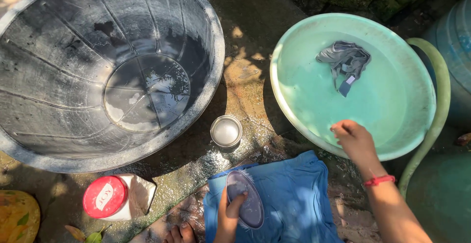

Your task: Hand-washing clothes using a brush, basin, and water hose.

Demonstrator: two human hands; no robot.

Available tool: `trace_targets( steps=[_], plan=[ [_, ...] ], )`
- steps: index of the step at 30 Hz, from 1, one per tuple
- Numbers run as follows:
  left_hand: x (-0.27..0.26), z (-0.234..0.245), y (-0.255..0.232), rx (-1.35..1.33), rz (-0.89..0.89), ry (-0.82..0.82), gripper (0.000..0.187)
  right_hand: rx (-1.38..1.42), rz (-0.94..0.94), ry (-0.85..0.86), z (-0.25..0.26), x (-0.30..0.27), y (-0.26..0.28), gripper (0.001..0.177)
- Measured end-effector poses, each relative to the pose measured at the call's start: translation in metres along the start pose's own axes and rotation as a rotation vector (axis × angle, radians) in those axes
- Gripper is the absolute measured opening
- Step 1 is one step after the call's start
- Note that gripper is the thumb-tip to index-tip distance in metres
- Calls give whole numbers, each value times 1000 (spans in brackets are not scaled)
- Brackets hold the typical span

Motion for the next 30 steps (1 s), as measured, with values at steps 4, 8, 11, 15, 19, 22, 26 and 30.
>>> trace_targets(
  steps=[4, 8, 11, 15, 19, 22, 26, 30],
  plan=[
    [20, 11, 33, -62, -24, -33, 40, -574, 17, -119, 27, 103, -121, 38],
    [9, -2, 19, -86, 31, -37, 40, -201, -229, 349, 5, 106, -116, 47],
    [10, -8, 14, -58, 88, -23, 40, 685, -295, 669, -4, 55, -43, 33],
    [8, -22, 13, -36, 42, 19, 42, 823, -272, 1103, -28, -67, 81, 35],
    [2, -43, 27, -50, 46, 43, 42, 353, -314, 966, -61, -141, 90, 33],
    [-1, -55, 42, -8, -17, 28, 40, 527, -72, 732, -79, -170, 63, 37],
    [-13, -62, 29, -49, 298, 165, 58, -110, 315, 607, -99, -192, 42, 104],
    [-15, -26, 52, 970, -437, 203, 41, -174, 122, 193, -85, -170, -19, 112]
  ],
)
Point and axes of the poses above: each hand's wrist, its own x-axis towards the middle knuckle, its own z-axis out of the back of the hand, y = z × x, the point moved 2 cm from there along x, towards the middle knuckle, and after that the axes turned 11 degrees about x, right-handed, at the moved point
